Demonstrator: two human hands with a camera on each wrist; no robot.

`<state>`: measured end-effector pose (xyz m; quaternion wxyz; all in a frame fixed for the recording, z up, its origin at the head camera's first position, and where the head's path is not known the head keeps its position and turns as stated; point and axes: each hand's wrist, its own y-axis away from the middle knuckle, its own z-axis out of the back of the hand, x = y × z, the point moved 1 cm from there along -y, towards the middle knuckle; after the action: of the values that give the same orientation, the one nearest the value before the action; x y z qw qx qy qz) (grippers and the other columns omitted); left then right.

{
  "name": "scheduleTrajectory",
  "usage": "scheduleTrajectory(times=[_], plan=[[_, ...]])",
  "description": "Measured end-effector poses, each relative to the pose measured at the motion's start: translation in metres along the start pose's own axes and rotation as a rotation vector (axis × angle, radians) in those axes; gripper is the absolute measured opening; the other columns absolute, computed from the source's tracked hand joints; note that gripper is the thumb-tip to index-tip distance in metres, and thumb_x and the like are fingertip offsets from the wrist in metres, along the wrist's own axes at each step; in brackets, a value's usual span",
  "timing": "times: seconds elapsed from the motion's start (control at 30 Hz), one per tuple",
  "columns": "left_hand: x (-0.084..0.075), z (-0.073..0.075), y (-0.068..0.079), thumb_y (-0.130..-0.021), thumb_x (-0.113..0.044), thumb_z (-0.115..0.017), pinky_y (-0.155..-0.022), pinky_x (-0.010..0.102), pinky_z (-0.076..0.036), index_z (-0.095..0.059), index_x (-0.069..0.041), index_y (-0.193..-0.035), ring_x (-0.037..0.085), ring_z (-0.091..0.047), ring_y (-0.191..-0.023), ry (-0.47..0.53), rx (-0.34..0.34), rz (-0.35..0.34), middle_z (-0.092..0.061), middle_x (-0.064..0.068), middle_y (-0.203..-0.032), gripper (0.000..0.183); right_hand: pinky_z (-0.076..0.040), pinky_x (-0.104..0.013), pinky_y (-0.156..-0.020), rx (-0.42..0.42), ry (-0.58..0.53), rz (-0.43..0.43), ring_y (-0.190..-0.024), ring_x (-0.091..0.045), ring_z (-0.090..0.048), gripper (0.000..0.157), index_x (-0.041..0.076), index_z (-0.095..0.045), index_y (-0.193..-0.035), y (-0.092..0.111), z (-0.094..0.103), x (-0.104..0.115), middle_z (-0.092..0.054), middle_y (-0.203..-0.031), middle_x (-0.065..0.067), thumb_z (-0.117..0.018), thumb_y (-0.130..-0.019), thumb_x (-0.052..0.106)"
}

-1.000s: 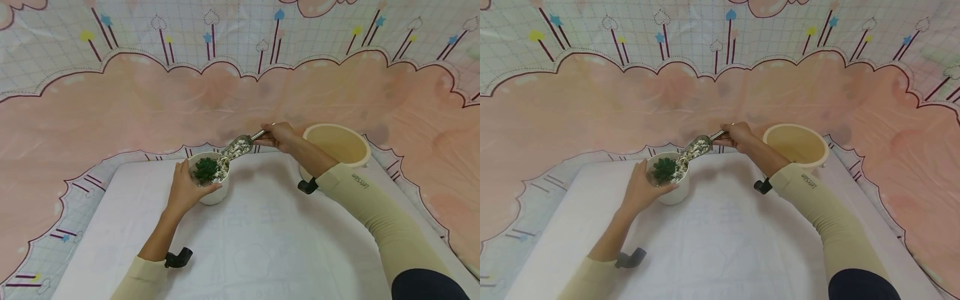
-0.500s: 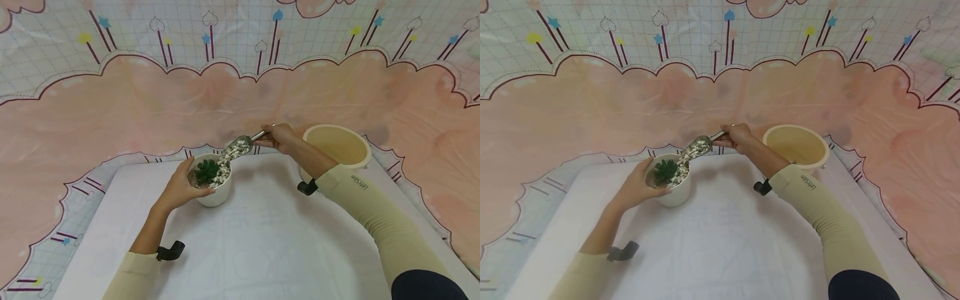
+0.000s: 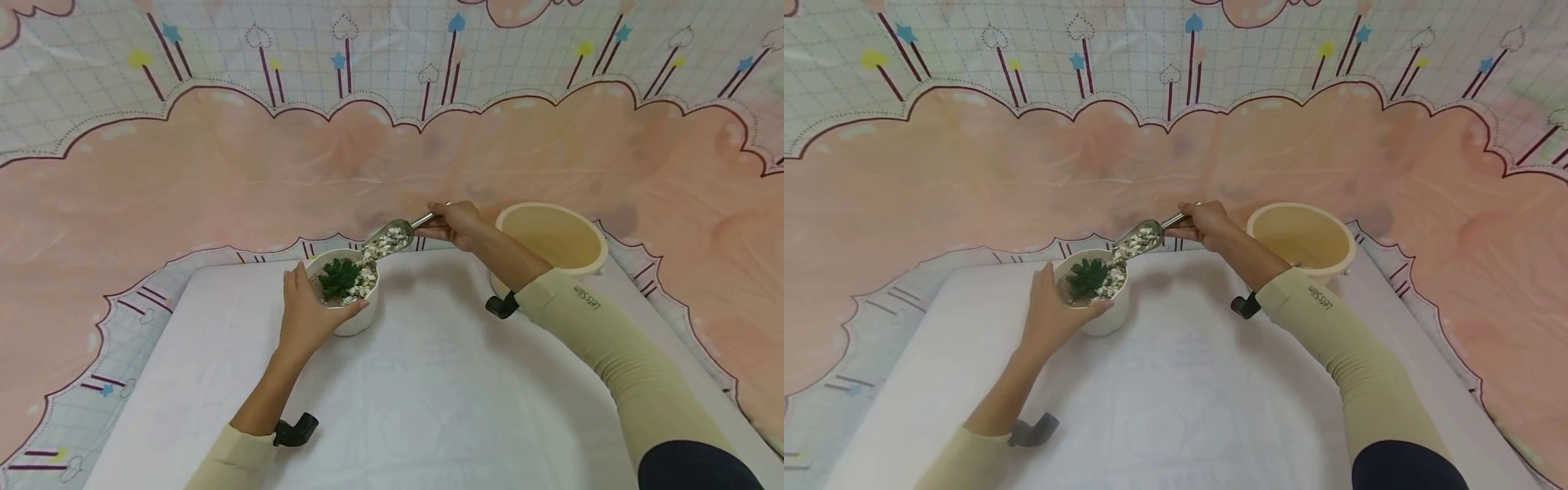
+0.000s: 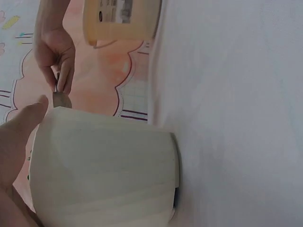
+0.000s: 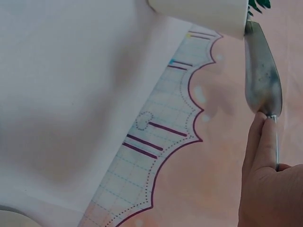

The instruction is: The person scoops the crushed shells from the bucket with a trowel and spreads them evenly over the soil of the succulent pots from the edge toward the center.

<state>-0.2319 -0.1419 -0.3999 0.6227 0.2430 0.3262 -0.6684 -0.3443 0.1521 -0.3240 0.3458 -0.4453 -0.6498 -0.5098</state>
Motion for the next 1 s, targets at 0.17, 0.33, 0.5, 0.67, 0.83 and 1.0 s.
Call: scheduleTrajectory(times=[0.17, 0.33, 0.5, 0.67, 0.83, 1.0], plan=[[-0.001, -0.005, 0.001, -0.076, -0.054, -0.092, -0.117, 0.064, -0.032, -0.009, 0.010, -0.163, 0.051, -0.021, -0.153, -0.024, -0.026, 0.021, -0.016, 0.037, -0.164, 0.136, -0.060, -0.034, -0.082, 0.003, -0.004, 0.001, -0.075, -0.027, -0.079, 0.041, -0.009, -0.050, -0.145, 0.000, 0.000, 0.000, -0.074, -0.086, -0.019, -0.051, -0.113, 0.017], [0.004, -0.006, -0.002, -0.077, -0.052, -0.092, -0.117, 0.062, -0.034, -0.011, 0.009, -0.164, 0.047, -0.030, -0.149, -0.019, -0.022, -0.007, -0.026, 0.032, -0.162, 0.134, -0.060, -0.034, -0.082, 0.006, -0.006, 0.000, -0.074, -0.027, -0.078, 0.038, -0.009, -0.052, -0.141, 0.001, -0.001, 0.001, -0.074, -0.086, -0.019, -0.052, -0.113, 0.016], [0.009, -0.003, -0.005, -0.076, -0.050, -0.093, -0.117, 0.063, -0.033, -0.013, 0.008, -0.164, 0.046, -0.031, -0.148, 0.015, -0.003, -0.043, -0.030, 0.031, -0.161, 0.132, -0.060, -0.034, -0.083, 0.001, -0.011, -0.010, -0.075, -0.027, -0.078, 0.033, -0.008, -0.055, -0.135, 0.002, -0.001, 0.000, -0.074, -0.087, -0.019, -0.053, -0.112, 0.017], [0.014, 0.000, -0.008, -0.076, -0.046, -0.095, -0.115, 0.063, -0.035, -0.015, 0.006, -0.164, 0.045, -0.035, -0.146, 0.046, 0.017, -0.079, -0.034, 0.030, -0.158, 0.130, -0.060, -0.035, -0.083, -0.002, -0.060, -0.056, -0.076, -0.028, -0.079, 0.021, -0.003, -0.060, -0.119, 0.001, 0.003, -0.004, -0.074, -0.089, -0.020, -0.051, -0.113, 0.015], [0.015, 0.004, -0.009, -0.076, -0.044, -0.095, -0.116, 0.065, -0.033, -0.015, 0.005, -0.165, 0.046, -0.034, -0.148, 0.061, 0.044, -0.084, -0.032, 0.030, -0.161, 0.129, -0.061, -0.034, -0.080, -0.002, -0.120, -0.101, -0.072, -0.030, -0.078, 0.018, -0.001, -0.060, -0.113, -0.002, 0.008, -0.010, -0.074, -0.088, -0.022, -0.050, -0.113, 0.013], [0.019, 0.008, -0.010, -0.075, -0.046, -0.095, -0.115, 0.067, -0.034, -0.015, 0.005, -0.165, 0.048, -0.035, -0.147, 0.066, 0.072, -0.084, -0.031, 0.031, -0.161, 0.130, -0.062, -0.033, -0.078, -0.005, -0.137, -0.102, -0.072, -0.030, -0.078, 0.017, -0.001, -0.060, -0.115, -0.003, 0.009, -0.013, -0.074, -0.086, -0.022, -0.050, -0.113, 0.013]])
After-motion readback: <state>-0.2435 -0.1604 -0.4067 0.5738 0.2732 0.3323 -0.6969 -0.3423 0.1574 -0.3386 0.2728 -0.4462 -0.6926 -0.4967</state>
